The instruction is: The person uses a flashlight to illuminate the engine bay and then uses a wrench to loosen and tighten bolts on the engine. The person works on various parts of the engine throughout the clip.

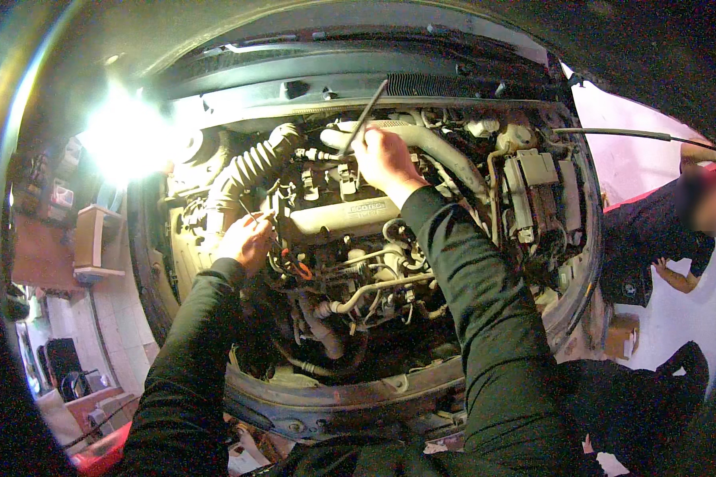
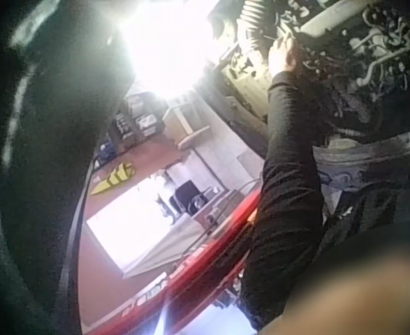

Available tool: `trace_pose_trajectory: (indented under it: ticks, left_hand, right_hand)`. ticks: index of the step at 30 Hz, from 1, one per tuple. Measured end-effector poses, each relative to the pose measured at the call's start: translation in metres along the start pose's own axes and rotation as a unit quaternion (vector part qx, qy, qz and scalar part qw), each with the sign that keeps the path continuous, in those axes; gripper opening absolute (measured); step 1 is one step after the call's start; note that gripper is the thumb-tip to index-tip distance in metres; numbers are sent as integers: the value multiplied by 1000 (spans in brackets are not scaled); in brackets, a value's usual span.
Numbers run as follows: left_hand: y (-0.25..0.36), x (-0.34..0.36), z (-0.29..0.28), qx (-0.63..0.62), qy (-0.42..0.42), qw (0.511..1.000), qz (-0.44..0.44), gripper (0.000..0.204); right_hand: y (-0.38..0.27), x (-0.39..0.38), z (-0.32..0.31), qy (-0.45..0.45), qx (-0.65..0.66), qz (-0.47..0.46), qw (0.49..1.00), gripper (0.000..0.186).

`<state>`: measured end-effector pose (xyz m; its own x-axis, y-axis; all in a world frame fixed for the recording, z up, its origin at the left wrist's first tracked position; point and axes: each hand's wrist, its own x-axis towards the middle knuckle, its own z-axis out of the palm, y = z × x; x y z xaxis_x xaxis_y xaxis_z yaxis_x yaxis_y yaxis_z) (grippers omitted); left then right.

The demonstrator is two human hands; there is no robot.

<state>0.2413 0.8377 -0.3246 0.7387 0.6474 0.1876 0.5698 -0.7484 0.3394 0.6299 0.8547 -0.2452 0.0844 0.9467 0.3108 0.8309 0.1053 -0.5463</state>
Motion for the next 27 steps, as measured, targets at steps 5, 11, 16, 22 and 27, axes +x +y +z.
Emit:
trace_pose_trajectory:
  ticks: [5,11,16,22,27]
  left_hand:
    - [2,1,-3,-19,-3,1000,-10,23]
    - [-2,-1,3,1,0,1000,1,26]
    - [-8,-3,9,-10,9,1000,-1,25]
    - [-7,-3,8,4,-17,1000,-11,26]
    - [-3,-2,4,-1,2,1000,-7,26]
  right_hand:
    - [-26,-1,11,-16,-49,-57,997,29]
    - [-19,12,0,23,-138,137,981,42]
    - [4,29,-10,-46,-99,130,985,43]
    - [22,20,-5,-7,76,130,989,39]
    - [6,11,-7,6,-32,161,986,42]
